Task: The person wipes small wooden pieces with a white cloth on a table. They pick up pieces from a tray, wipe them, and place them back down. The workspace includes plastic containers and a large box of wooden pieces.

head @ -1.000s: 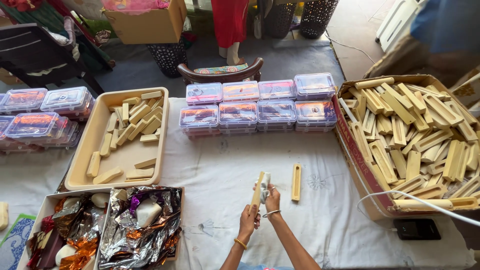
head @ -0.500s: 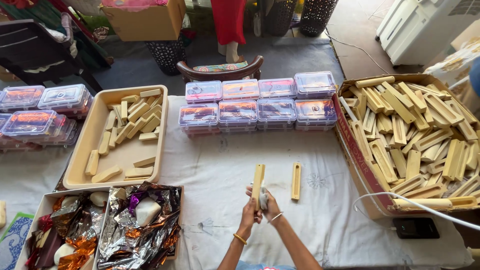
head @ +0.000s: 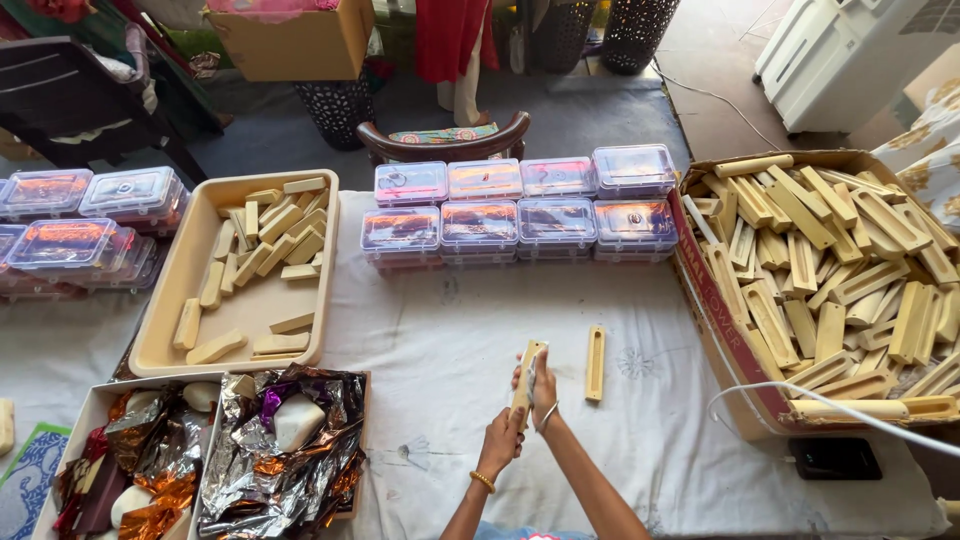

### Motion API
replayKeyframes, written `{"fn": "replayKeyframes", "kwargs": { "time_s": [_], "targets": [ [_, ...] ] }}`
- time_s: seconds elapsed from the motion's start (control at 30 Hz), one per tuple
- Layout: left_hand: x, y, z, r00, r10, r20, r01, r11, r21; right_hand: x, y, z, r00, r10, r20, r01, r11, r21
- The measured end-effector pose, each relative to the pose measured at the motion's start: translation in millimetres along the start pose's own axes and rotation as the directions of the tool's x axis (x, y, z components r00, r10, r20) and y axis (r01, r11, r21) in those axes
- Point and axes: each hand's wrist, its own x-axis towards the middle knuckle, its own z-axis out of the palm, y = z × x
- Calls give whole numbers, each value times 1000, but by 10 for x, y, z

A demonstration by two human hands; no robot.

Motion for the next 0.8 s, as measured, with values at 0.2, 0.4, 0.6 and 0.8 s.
{"fn": "replayKeyframes", "kwargs": {
  "time_s": [0.2, 0.4, 0.6, 0.8],
  "targets": [
    [210, -286, -98, 997, -13, -72, 11, 1000, -20, -41, 632, -271, 999, 40, 38, -27, 957, -287],
    [84, -320, -127, 961, -116, 252, 150, 982, -117, 327, 302, -190, 998, 28, -62, -36, 991, -129],
    [147, -175, -127, 998, -70, 6, 70, 997, -29, 157, 533, -139, 998, 64, -18, -64, 998, -7],
    [156, -345, -319, 986, -113, 124, 118, 992, -40, 425, 667, -293, 994, 111, 12, -110, 992, -64]
  ]
}}
